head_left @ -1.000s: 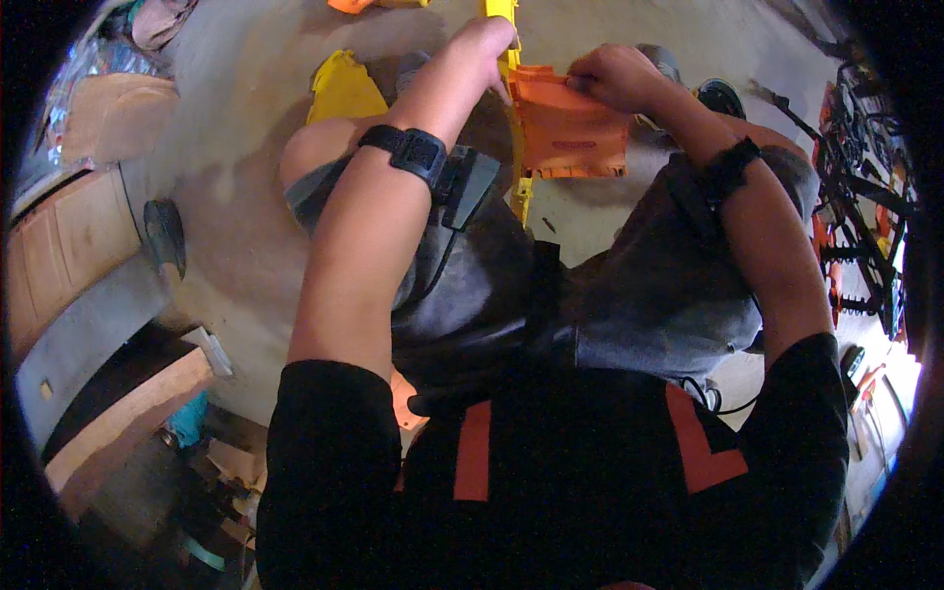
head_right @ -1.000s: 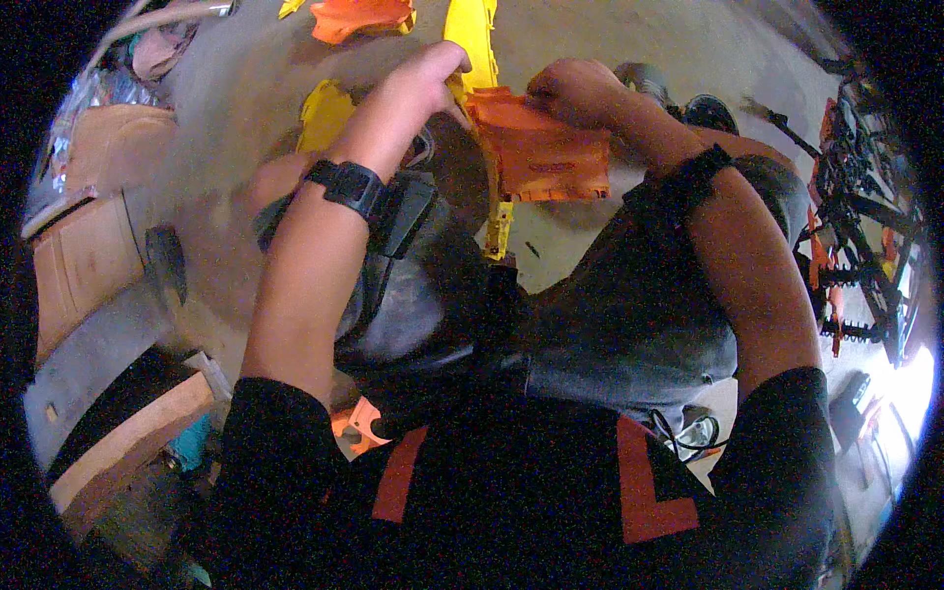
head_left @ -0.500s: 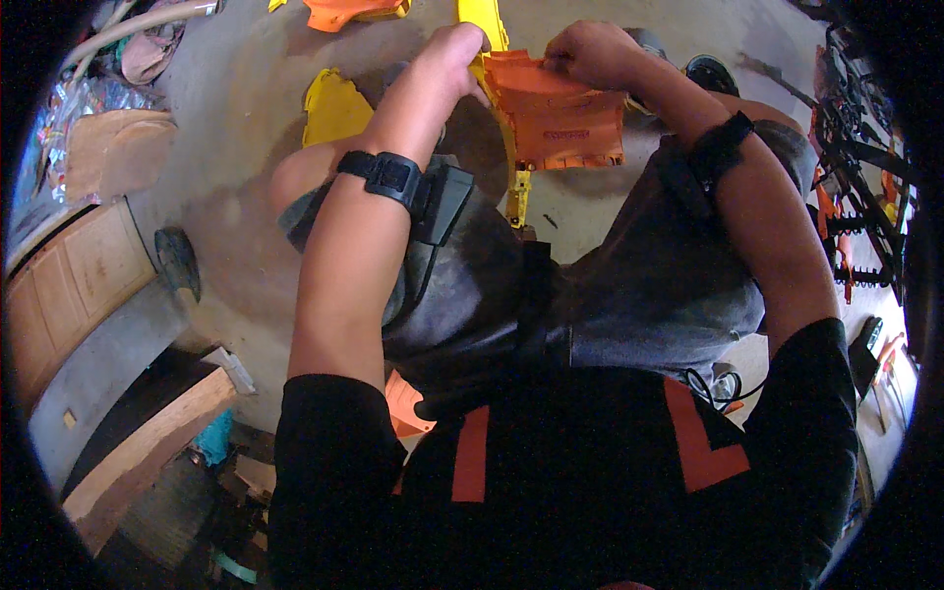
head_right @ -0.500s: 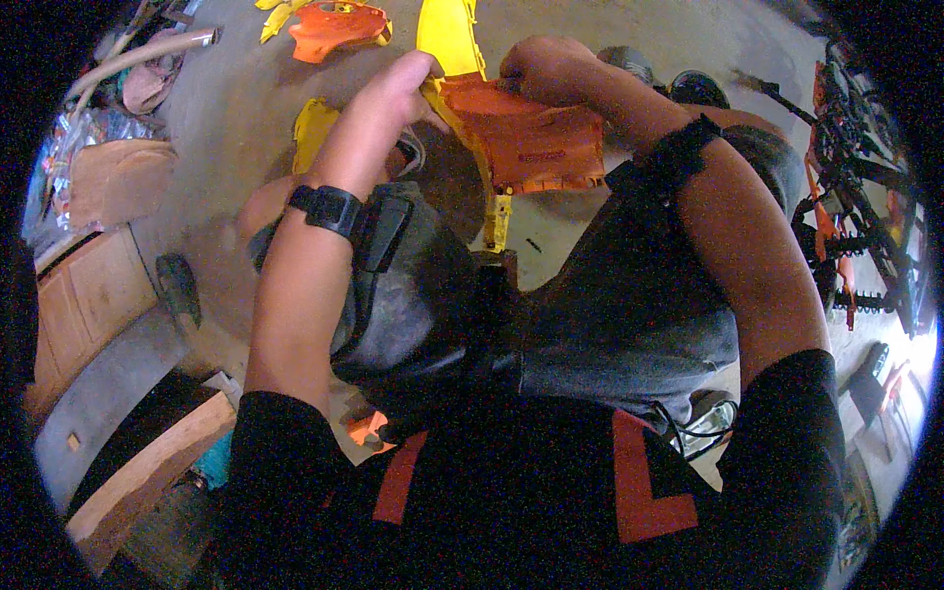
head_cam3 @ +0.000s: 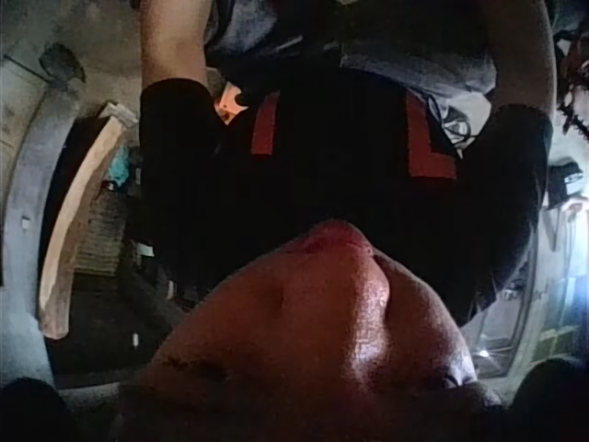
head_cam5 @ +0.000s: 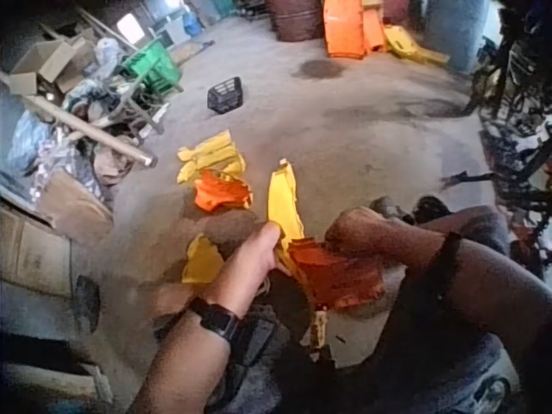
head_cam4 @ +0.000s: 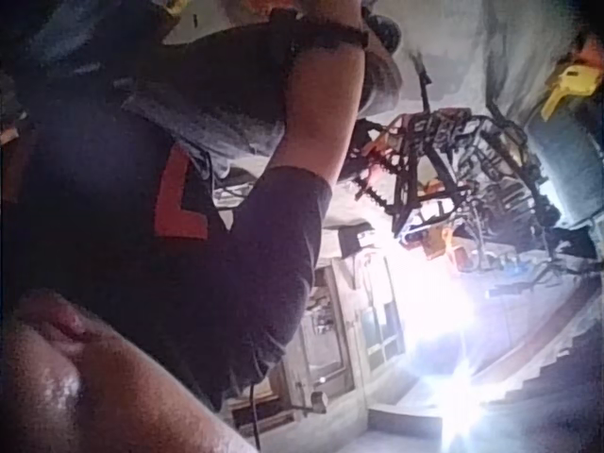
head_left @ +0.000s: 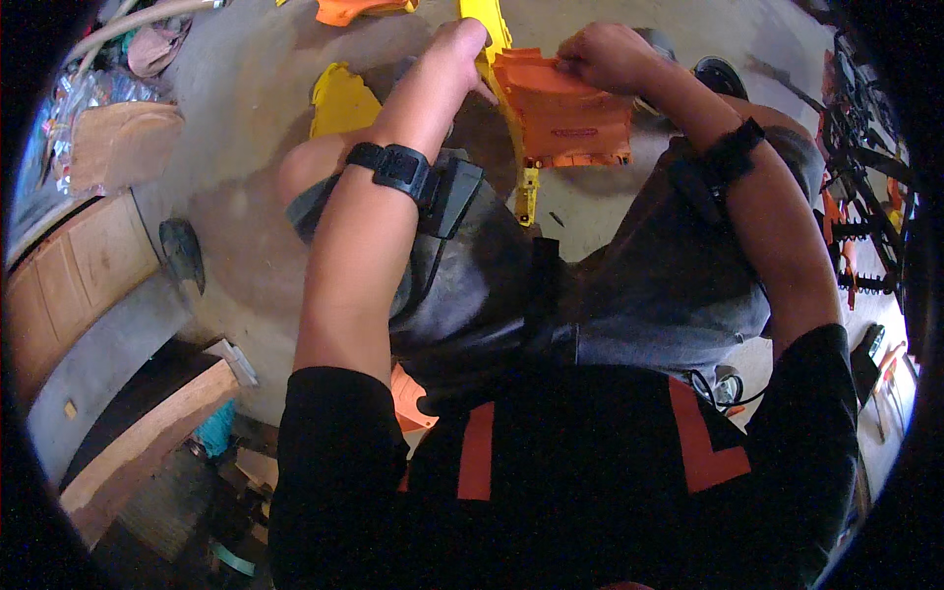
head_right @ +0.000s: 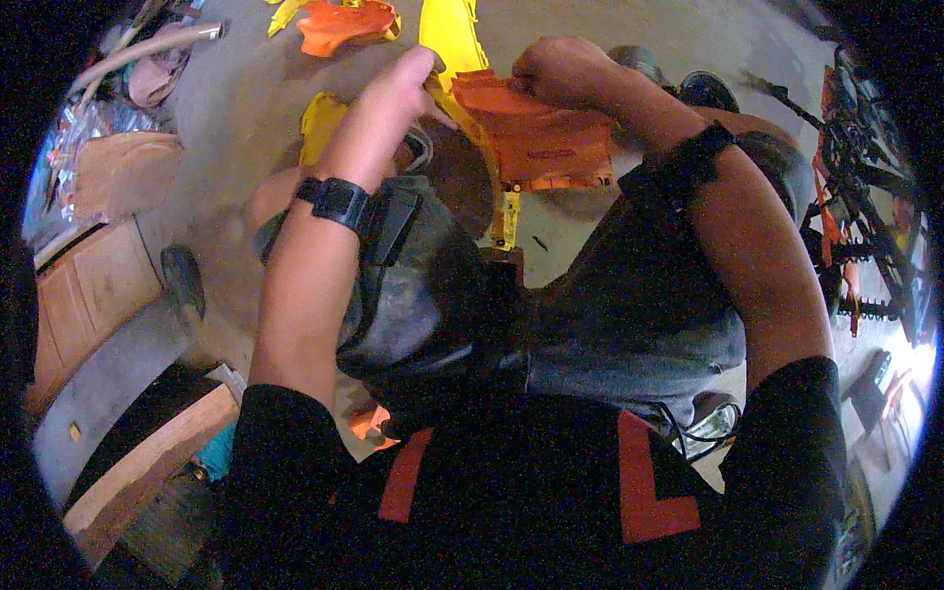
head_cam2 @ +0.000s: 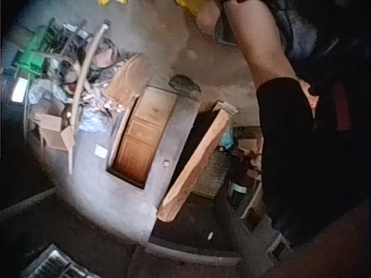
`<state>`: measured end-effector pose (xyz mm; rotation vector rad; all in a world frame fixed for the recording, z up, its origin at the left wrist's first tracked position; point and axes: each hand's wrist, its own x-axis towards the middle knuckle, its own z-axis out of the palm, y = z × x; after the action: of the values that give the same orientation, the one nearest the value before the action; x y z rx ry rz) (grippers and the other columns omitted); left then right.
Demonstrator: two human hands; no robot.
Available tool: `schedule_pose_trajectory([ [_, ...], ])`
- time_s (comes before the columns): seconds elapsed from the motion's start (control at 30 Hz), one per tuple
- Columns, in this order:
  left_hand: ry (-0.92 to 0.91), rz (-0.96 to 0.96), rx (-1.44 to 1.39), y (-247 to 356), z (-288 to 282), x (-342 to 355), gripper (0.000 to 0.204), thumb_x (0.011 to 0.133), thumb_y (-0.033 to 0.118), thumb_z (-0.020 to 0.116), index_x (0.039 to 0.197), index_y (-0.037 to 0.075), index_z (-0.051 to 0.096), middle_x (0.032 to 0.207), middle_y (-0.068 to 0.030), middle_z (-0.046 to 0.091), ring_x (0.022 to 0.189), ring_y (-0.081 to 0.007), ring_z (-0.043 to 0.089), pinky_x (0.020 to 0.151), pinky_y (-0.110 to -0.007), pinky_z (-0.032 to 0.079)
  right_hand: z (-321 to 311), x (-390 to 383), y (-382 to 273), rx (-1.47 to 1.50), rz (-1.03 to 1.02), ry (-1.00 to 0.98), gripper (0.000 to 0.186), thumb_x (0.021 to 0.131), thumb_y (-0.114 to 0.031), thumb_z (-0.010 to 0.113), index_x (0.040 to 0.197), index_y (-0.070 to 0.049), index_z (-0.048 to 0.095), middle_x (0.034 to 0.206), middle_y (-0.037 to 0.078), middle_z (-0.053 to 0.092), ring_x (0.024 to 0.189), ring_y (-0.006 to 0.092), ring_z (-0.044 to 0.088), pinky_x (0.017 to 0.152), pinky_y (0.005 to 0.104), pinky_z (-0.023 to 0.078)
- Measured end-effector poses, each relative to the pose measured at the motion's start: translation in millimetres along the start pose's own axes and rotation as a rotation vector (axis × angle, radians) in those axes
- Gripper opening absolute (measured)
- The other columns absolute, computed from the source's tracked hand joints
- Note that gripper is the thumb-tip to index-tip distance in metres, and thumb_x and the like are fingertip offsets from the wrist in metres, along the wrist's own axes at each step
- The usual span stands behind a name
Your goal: The recorder is assembling plastic fairing panels for a motorcycle using a power drill.
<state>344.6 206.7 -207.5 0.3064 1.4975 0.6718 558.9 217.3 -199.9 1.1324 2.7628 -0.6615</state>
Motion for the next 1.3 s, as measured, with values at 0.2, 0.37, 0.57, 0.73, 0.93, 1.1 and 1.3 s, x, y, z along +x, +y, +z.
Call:
schedule_pose_trajectory([
  [0.2,0.012,-0.016,0.019,-2.3,2.0,-1.4,0.043,0.091,0.011,0.039,0.131,-0.005,0.038,0.135,-0.0256,0.039,0.121,-0.0558,0.039,0.085,-0.084,0.025,-3.1,-3.4,-1.4,0.021,-0.030,-0.033,0.025,0.085,-0.030,0.059,0.098,-0.010,0.068,0.086,0.016,0.066,0.087,0.0369,0.062,0.076,0.0487,0.048],
  [0.37,-0.008,0.004,0.050,-0.4,8.4,-6.9,0.041,0.089,0.007,0.041,0.128,-0.007,0.040,0.134,-0.0260,0.041,0.121,-0.0541,0.040,0.084,-0.083,0.028,-0.7,-4.7,-9.2,-0.010,-0.023,-0.051,0.027,0.086,-0.032,0.059,0.101,-0.010,0.066,0.084,0.017,0.065,0.084,0.0378,0.063,0.074,0.0499,0.048],
  [0.57,-0.043,0.006,0.091,-4.3,-0.5,1.1,0.044,0.086,0.014,0.043,0.125,-0.006,0.043,0.127,-0.0261,0.045,0.118,-0.0499,0.045,0.085,-0.077,0.037,-6.9,-1.2,-16.4,-0.042,-0.005,-0.068,0.025,0.087,-0.032,0.059,0.096,-0.010,0.065,0.082,0.017,0.065,0.083,0.0374,0.064,0.074,0.0497,0.048],
  [0.73,-0.067,0.051,0.099,-3.1,11.7,-19.1,0.044,0.085,0.014,0.044,0.125,-0.005,0.044,0.126,-0.0249,0.047,0.117,-0.0491,0.046,0.083,-0.075,0.040,-5.0,-4.2,-9.9,-0.067,-0.025,-0.038,0.022,0.085,-0.029,0.059,0.093,-0.010,0.065,0.080,0.016,0.065,0.082,0.0362,0.064,0.073,0.0483,0.049],
  [0.93,-0.019,0.058,0.127,-4.3,5.6,-9.5,0.043,0.083,0.011,0.044,0.123,-0.004,0.047,0.124,-0.0246,0.049,0.111,-0.0493,0.051,0.080,-0.072,0.044,-6.7,-2.0,-17.2,-0.132,-0.026,-0.031,0.014,0.081,-0.021,0.061,0.090,-0.012,0.066,0.081,0.014,0.065,0.084,0.0337,0.065,0.072,0.0468,0.049],
  [1.1,0.016,0.071,0.167,-6.5,8.0,-10.2,0.041,0.084,0.011,0.043,0.122,-0.003,0.049,0.120,-0.0251,0.052,0.107,-0.0504,0.053,0.078,-0.072,0.044,-8.0,-5.4,-18.0,-0.141,-0.033,-0.033,0.012,0.078,-0.014,0.062,0.089,-0.015,0.066,0.081,0.011,0.066,0.084,0.0317,0.065,0.071,0.0453,0.049],
  [1.3,-0.063,0.033,0.093,-8.9,-0.1,-1.0,0.042,0.084,0.010,0.043,0.124,-0.001,0.049,0.124,-0.0241,0.052,0.115,-0.0494,0.049,0.083,-0.073,0.041,-4.7,-7.0,-17.0,-0.122,-0.051,0.001,0.012,0.077,-0.012,0.061,0.088,-0.016,0.066,0.080,0.010,0.065,0.083,0.0311,0.065,0.070,0.0448,0.049],
])
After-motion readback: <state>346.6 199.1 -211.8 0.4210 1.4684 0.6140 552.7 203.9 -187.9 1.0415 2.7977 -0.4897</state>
